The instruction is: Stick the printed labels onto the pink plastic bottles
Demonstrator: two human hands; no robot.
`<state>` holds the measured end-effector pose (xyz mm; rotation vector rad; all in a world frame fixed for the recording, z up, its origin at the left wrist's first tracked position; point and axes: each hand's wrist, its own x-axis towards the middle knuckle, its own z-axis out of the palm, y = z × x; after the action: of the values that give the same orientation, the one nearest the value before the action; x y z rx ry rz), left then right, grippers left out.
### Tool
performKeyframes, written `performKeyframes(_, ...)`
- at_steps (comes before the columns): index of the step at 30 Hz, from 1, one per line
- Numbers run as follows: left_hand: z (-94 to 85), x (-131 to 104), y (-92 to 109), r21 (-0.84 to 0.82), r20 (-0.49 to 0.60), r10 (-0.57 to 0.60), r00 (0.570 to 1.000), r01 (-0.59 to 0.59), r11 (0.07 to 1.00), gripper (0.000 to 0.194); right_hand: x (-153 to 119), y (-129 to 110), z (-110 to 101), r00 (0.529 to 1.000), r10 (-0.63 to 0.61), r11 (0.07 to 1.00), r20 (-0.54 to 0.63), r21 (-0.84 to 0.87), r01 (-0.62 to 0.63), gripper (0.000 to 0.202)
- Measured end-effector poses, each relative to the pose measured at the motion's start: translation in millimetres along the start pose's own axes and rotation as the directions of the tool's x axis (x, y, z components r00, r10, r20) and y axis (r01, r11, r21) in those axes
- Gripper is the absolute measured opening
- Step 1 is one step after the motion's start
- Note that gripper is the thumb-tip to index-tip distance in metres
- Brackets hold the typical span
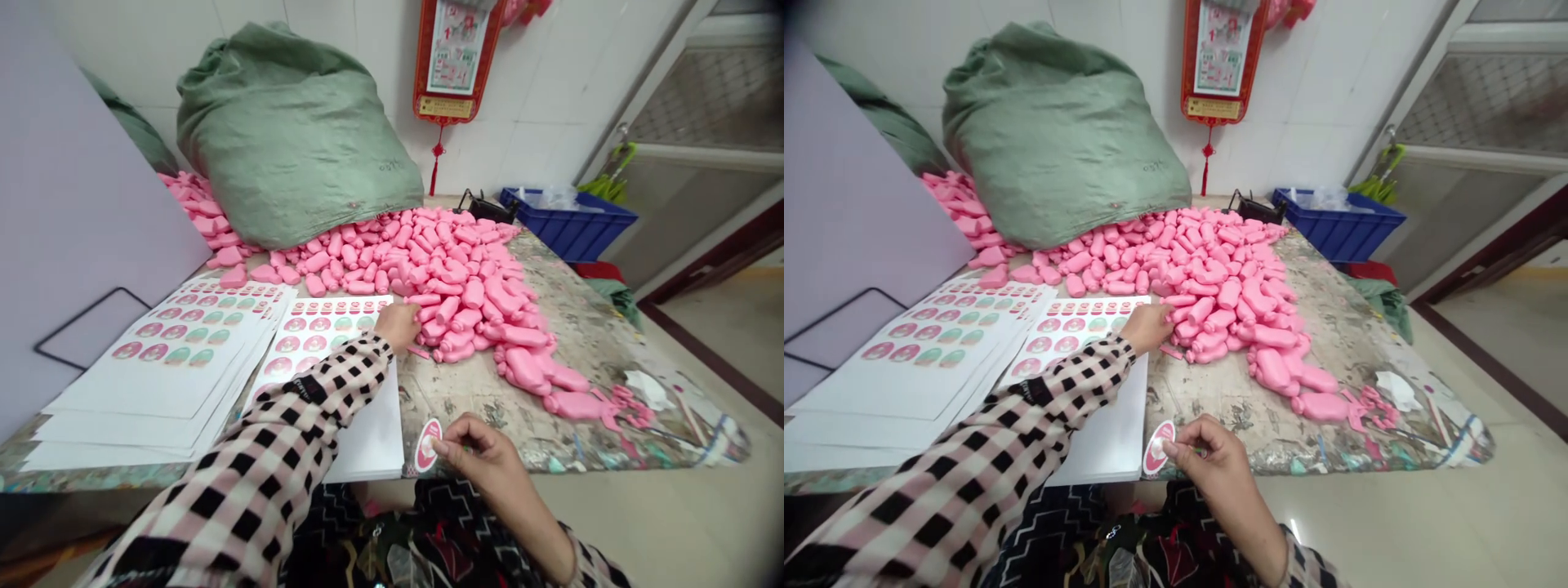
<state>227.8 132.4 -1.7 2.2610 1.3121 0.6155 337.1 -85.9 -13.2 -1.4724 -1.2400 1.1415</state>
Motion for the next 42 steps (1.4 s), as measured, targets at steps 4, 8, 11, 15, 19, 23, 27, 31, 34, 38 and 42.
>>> performKeyframes(4,-25.8,-17.0,-13.5,-0.187,-0.021,-0.096,0.995,0.09,0.978,0.03,0.2,8.0,-7.3,0.999,0.031,0.998,-0.019,0.048,-0.03,0.027)
performKeyframes(8,-69.7,-61.9,-29.1,-0.399,0.058,-0.202,0.978,0.209,0.893,0.043,9.3,1.0,-5.2,1.0,0.0,0.999,-0.006,0.055,0.0,0.026)
performKeyframes(11,-94.0,-100.8,-34.8,-0.502,0.182,-0.229,0.956,0.29,0.815,0.038,18.0,-16.5,9.0,0.993,-0.114,0.994,0.015,-0.001,0.114,0.022)
performKeyframes(15,-102.4,-140.9,-38.3,-0.616,0.366,-0.222,0.904,0.414,0.67,0.026,21.9,-37.7,40.7,0.973,-0.144,0.988,0.179,-0.025,0.151,0.018)
performKeyframes(19,-94.5,-164.2,-42.3,-0.723,0.434,-0.253,0.864,0.502,0.474,0.016,17.3,-43.0,67.8,0.912,-0.07,0.997,0.405,0.056,0.051,0.018)
performKeyframes(23,-86.3,-180.8,-39.0,-0.802,0.391,-0.308,0.867,0.485,0.348,0.021,13.5,-43.4,78.3,0.884,-0.039,0.995,0.465,0.1,-0.009,0.021)
performKeyframes(27,-76.1,-197.9,-25.7,-0.91,0.352,-0.296,0.888,0.398,0.112,0.033,11.6,-50.7,79.6,0.879,-0.016,0.991,0.476,0.122,-0.048,0.022)
performKeyframes(31,-60.2,-211.2,-13.6,-0.935,0.352,-0.266,0.897,0.324,-0.145,0.029,8.1,-57.4,79.6,0.871,-0.017,0.987,0.492,0.146,-0.064,0.02)
performKeyframes(34,-51.5,-217.7,-6.4,-0.917,0.379,-0.288,0.88,0.314,-0.247,0.025,4.5,-58.2,79.9,0.862,-0.011,0.992,0.506,0.116,-0.056,0.021)
performKeyframes(38,-47.9,-226.1,4.6,-0.915,0.363,-0.292,0.885,0.279,-0.291,0.033,0.8,-59.4,80.6,0.87,-0.055,0.993,0.49,0.12,-0.005,0.017)
performKeyframes(42,-47.8,-231.8,9.3,-0.902,0.354,-0.27,0.895,0.25,-0.353,0.028,0.6,-61.8,79.4,0.858,-0.091,0.992,0.506,0.123,0.033,0.014)
